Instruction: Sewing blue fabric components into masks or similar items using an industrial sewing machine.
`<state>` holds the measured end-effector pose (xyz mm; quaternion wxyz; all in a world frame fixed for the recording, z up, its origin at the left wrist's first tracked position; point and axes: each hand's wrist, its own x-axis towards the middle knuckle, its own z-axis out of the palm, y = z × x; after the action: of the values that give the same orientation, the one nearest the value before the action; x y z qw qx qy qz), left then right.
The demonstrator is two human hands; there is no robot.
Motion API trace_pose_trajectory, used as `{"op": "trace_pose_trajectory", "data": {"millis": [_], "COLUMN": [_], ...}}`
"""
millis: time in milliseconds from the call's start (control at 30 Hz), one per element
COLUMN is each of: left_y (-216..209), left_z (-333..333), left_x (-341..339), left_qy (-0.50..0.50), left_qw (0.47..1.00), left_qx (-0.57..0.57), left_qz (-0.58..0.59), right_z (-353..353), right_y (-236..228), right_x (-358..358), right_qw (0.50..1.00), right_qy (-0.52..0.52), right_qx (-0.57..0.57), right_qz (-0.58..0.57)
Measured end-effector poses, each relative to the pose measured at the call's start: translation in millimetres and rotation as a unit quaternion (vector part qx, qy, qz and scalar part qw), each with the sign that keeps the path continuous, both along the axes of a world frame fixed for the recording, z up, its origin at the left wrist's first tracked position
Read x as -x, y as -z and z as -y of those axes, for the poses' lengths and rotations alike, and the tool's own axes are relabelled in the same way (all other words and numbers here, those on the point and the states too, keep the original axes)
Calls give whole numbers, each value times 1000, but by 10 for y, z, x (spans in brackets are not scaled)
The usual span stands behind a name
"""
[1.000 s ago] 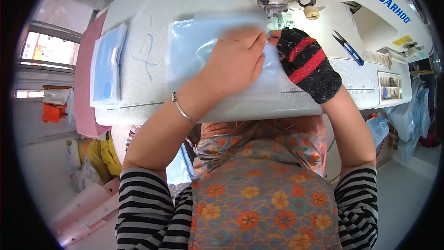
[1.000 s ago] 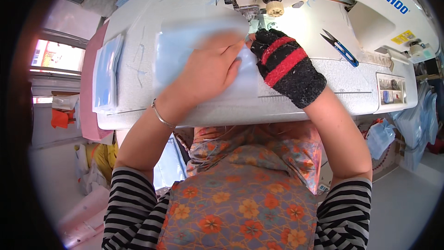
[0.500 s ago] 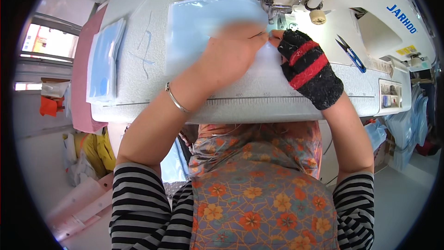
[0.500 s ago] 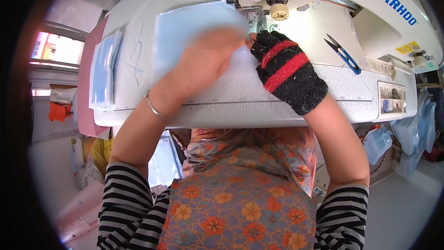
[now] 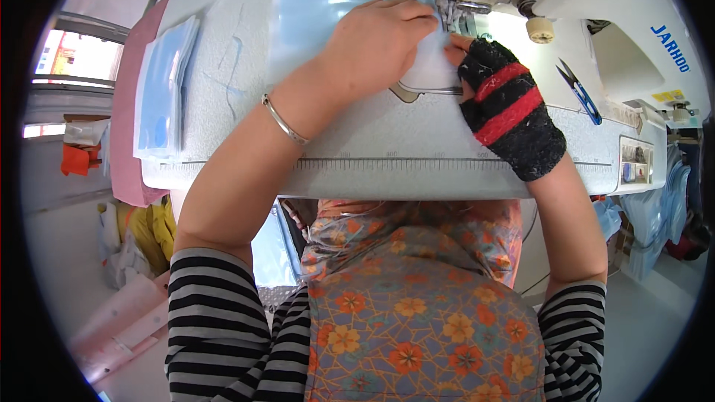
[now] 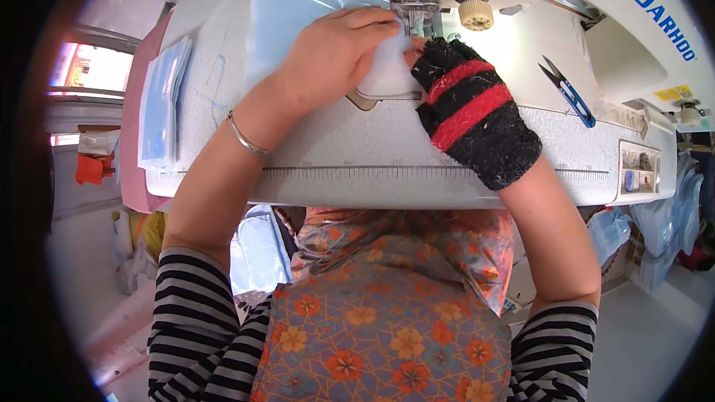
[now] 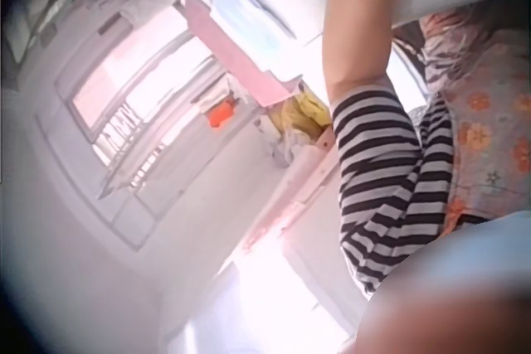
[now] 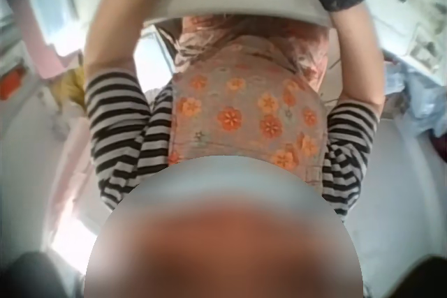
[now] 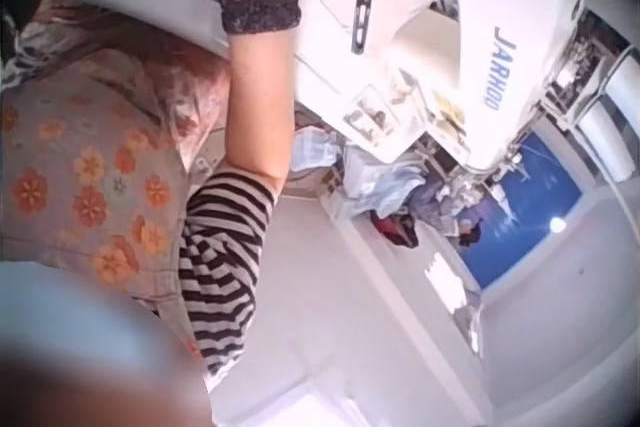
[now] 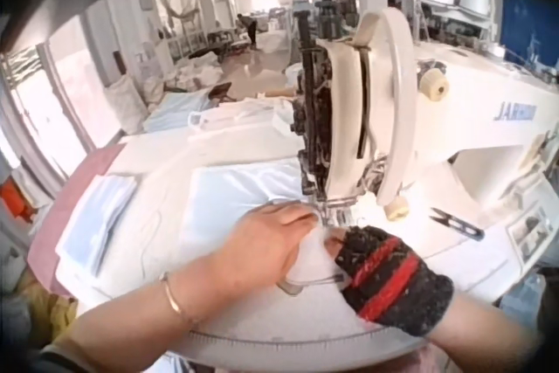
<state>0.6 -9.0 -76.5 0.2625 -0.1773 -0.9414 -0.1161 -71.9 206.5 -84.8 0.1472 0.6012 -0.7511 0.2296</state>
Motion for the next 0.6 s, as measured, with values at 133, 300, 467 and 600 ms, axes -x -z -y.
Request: {"op": "trace_pose_trajectory", "data": {"millis": [133,300,467,600], "left_y": [2,-175,-488,-91], "left_z": [16,-65,-52,141], "left_x": [-9,-118,-157,-274], "left_qy": [-16,-45,4,99], "left_qw": [1000,996,955,986], "left_qx": [9,44,174,105], "left_qz": [2,63,239,81], "right_z": [10,-45,4,6], "right_y": [23,34,-92,28], "right_x": [18,66,-52,-7], "right_qw": [1000,999,997,999], "right_qy": [7,40,-31,-21], "right_qx": [2,7,33,25], "right_qz": [-6,4,55,9]}}
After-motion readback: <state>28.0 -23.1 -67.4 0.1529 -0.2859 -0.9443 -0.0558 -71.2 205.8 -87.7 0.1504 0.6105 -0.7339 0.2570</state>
